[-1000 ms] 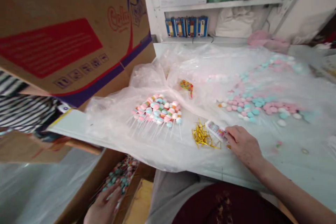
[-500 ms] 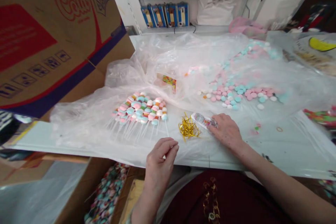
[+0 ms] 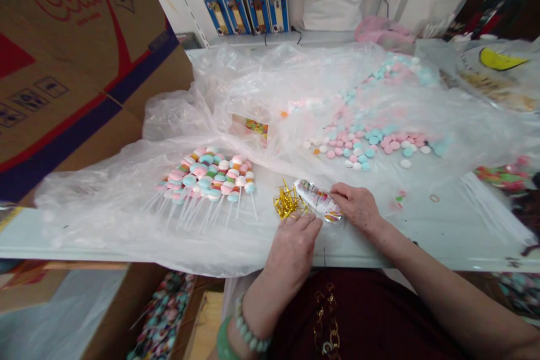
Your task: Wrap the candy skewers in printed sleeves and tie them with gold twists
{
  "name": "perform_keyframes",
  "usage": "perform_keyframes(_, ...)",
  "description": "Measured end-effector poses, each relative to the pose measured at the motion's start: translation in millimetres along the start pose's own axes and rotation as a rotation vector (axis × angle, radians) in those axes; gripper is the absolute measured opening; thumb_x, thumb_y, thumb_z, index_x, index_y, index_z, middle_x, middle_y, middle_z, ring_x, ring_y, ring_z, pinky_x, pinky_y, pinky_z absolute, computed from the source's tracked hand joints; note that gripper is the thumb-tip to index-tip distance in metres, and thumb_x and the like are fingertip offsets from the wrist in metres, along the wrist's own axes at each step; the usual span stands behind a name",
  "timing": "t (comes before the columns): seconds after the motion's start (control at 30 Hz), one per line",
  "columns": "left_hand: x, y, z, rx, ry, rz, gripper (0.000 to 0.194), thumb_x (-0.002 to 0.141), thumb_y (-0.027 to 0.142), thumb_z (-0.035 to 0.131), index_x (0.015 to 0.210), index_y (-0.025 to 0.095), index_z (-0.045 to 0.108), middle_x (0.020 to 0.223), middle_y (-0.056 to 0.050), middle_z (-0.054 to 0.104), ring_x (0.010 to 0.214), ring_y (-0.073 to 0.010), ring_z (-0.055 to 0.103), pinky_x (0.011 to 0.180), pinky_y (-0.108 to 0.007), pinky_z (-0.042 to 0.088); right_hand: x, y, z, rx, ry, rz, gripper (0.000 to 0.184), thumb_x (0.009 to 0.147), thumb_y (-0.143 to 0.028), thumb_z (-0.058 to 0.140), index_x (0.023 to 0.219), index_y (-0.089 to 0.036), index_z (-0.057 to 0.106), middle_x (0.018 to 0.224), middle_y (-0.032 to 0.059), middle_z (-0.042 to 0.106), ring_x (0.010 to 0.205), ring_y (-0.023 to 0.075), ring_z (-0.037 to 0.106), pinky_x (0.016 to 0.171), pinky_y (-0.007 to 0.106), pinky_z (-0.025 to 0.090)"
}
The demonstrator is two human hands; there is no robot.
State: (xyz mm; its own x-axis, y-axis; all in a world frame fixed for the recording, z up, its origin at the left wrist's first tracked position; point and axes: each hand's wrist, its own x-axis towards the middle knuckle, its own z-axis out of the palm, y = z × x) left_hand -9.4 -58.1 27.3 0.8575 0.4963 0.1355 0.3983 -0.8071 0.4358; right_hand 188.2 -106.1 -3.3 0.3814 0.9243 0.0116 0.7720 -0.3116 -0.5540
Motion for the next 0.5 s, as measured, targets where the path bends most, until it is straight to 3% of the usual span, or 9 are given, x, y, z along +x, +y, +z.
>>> perform_keyframes(0.13, 15, 3, 19.1, 0.33, -0.098, -0.008, 0.033, 0.09, 0.011, 0.043, 0.119, 0.016, 0.056, 0.119, -0.012, 0.063, 0.1, -0.0259, 0.057, 0.083, -0.044, 0.044, -5, 0, -1, 0.107, 0.165, -0.164, 0.022, 0.088, -0.026, 0.048, 0.079, -0.02, 0.068, 0.091, 0.0073, 0.065, 0.09, 0.0192, 0.057, 0.08, 0.028, 0.041)
perform_keyframes(0.27, 16, -3, 24.4, 0.347, -0.065, -0.096, 0.024, 0.09, 0.021, 0.049, 0.11, 0.015, 0.061, 0.112, -0.011, 0.065, 0.098, -0.0287, 0.057, 0.084, -0.048, 0.043, -3, 5, -5, 0.329, 0.243, -0.059, 0.019, 0.085, -0.03, 0.051, 0.075, -0.021, 0.064, 0.077, 0.0035, 0.061, 0.077, 0.0178, 0.055, 0.074, 0.029, 0.042)
perform_keyframes(0.4, 15, -6, 19.6, 0.117, 0.094, -0.165, 0.02, 0.087, 0.024, 0.055, 0.102, 0.017, 0.065, 0.112, -0.012, 0.066, 0.099, -0.028, 0.058, 0.087, -0.047, 0.043, 1, 2, -10, 0.778, 0.188, 0.215, 0.018, 0.075, -0.034, 0.06, 0.066, -0.019, 0.057, 0.059, -0.0031, 0.054, 0.057, 0.013, 0.048, 0.057, 0.025, 0.038)
perform_keyframes(0.5, 15, -3, 11.5, -0.379, 0.289, -0.31, 0.018, 0.085, 0.029, 0.059, 0.096, 0.019, 0.07, 0.1, -0.01, 0.069, 0.094, -0.0252, 0.059, 0.084, -0.041, 0.044, 0, -15, -10, 1.081, 0.086, 0.302, 0.021, 0.071, -0.036, 0.065, 0.064, -0.018, 0.056, 0.056, -0.0043, 0.052, 0.051, 0.0103, 0.044, 0.051, 0.023, 0.035)
